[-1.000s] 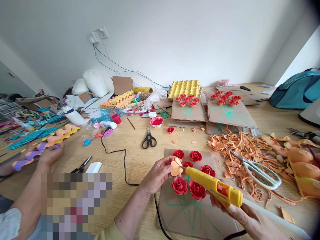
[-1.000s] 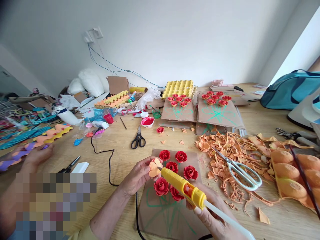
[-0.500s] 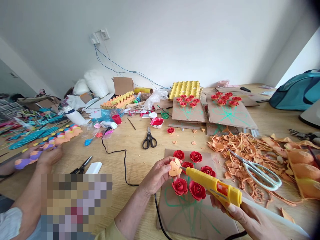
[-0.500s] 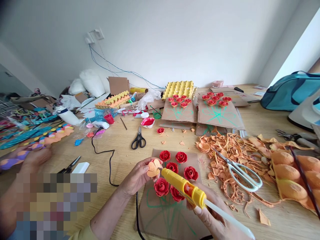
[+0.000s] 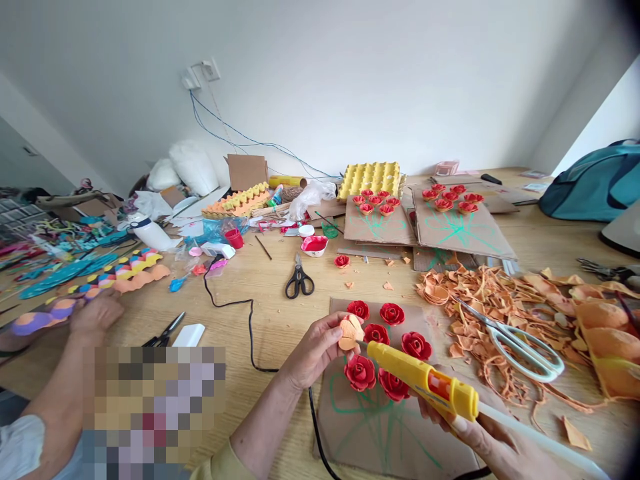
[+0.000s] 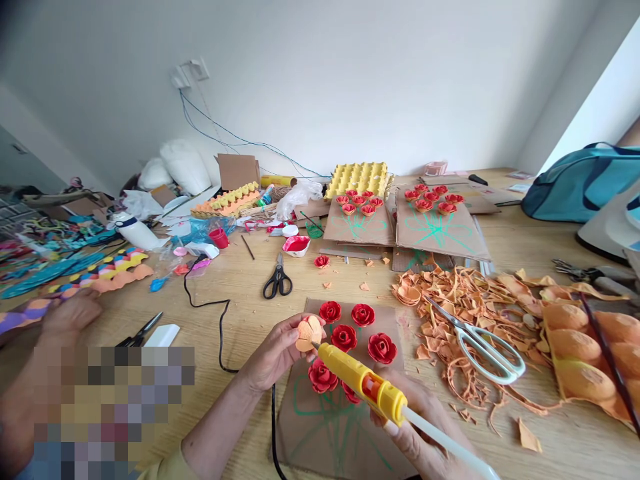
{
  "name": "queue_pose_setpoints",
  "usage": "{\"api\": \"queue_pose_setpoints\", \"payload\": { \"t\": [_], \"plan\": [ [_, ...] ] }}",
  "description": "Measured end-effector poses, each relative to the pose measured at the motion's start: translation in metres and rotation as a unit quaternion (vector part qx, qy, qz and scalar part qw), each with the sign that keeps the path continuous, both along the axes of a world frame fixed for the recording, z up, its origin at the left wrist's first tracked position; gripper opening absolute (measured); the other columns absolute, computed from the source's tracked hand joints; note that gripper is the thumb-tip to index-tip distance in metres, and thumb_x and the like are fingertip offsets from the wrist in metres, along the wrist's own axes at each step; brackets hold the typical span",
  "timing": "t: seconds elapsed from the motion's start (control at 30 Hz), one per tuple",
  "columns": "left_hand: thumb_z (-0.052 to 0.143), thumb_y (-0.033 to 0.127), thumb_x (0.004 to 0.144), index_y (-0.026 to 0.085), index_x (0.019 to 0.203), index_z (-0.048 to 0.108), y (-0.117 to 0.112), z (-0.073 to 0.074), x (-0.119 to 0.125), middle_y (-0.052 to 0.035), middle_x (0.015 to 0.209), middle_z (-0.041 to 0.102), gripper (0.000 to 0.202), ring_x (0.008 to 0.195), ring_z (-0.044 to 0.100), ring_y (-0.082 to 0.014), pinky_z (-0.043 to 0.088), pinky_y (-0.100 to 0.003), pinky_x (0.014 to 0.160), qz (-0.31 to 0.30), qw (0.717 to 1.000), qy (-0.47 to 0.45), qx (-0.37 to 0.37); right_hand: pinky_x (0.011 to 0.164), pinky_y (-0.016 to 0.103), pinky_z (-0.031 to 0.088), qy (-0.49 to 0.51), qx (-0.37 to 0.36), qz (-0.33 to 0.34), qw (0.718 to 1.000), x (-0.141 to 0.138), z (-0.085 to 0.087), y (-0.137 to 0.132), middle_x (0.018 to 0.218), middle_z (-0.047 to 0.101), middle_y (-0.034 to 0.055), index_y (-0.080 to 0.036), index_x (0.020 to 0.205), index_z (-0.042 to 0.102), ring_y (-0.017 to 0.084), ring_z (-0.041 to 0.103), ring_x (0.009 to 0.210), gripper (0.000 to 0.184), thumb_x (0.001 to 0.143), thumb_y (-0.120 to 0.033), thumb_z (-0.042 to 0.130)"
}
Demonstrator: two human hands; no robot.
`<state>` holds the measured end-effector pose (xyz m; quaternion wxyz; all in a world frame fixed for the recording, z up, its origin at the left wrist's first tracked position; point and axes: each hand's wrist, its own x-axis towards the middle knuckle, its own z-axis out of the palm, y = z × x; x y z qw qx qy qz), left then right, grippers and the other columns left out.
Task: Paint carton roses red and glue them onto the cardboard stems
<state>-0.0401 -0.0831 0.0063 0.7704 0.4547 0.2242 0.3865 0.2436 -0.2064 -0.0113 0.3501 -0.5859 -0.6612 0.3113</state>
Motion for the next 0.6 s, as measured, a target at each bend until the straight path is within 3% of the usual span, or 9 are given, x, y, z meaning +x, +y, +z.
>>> {"api": "queue_pose_setpoints", "payload": {
  "t": [0.13,0.4,0.5,0.6],
  "plan": [
    [0.079,0.046,0.084,0.013,0.107,0.071,-0.001,0.001,0.001,-0.0087,0.096,0.069,0.042,0.069,0.063,-0.0121,0.047,-0.023,0.063,0.001,1.000,0.012,0.005,0.086,0.035,0.064,-0.014,-0.026,0.062,0.998,0.003,-0.002,0.000,0.111,0.082,0.0079,-0.030,0.124,0.077,0.030,0.079,0.099,0.048,0.091,-0.060,0.058],
    [0.079,0.048,0.084,0.013,0.109,0.072,-0.001,0.000,0.001,-0.0089,0.096,0.069,0.043,0.073,0.063,-0.0126,0.048,-0.022,0.064,0.013,1.000,0.013,0.000,0.096,0.038,0.061,-0.025,-0.014,0.099,0.995,-0.001,0.013,0.004,0.128,0.076,0.0043,-0.033,0.118,0.080,0.031,0.072,0.118,0.038,0.093,-0.051,0.058],
    [0.078,0.048,0.084,0.013,0.109,0.071,-0.001,0.000,0.001,-0.0086,0.096,0.069,0.043,0.072,0.063,-0.0120,0.047,-0.022,0.064,0.010,1.000,0.013,0.002,0.097,0.041,0.061,-0.022,-0.023,0.095,0.995,-0.003,0.015,0.004,0.131,0.074,0.0055,-0.030,0.123,0.077,0.033,0.071,0.120,0.042,0.092,-0.050,0.059],
    [0.078,0.047,0.085,0.013,0.109,0.071,-0.001,0.000,0.001,-0.0086,0.096,0.069,0.042,0.071,0.062,-0.0119,0.048,-0.022,0.064,0.005,1.000,0.007,0.003,0.093,0.038,0.063,-0.022,-0.011,0.092,0.995,-0.006,0.017,0.004,0.126,0.077,0.0053,-0.030,0.116,0.081,0.031,0.074,0.114,0.039,0.091,-0.051,0.060]
  ]
}}
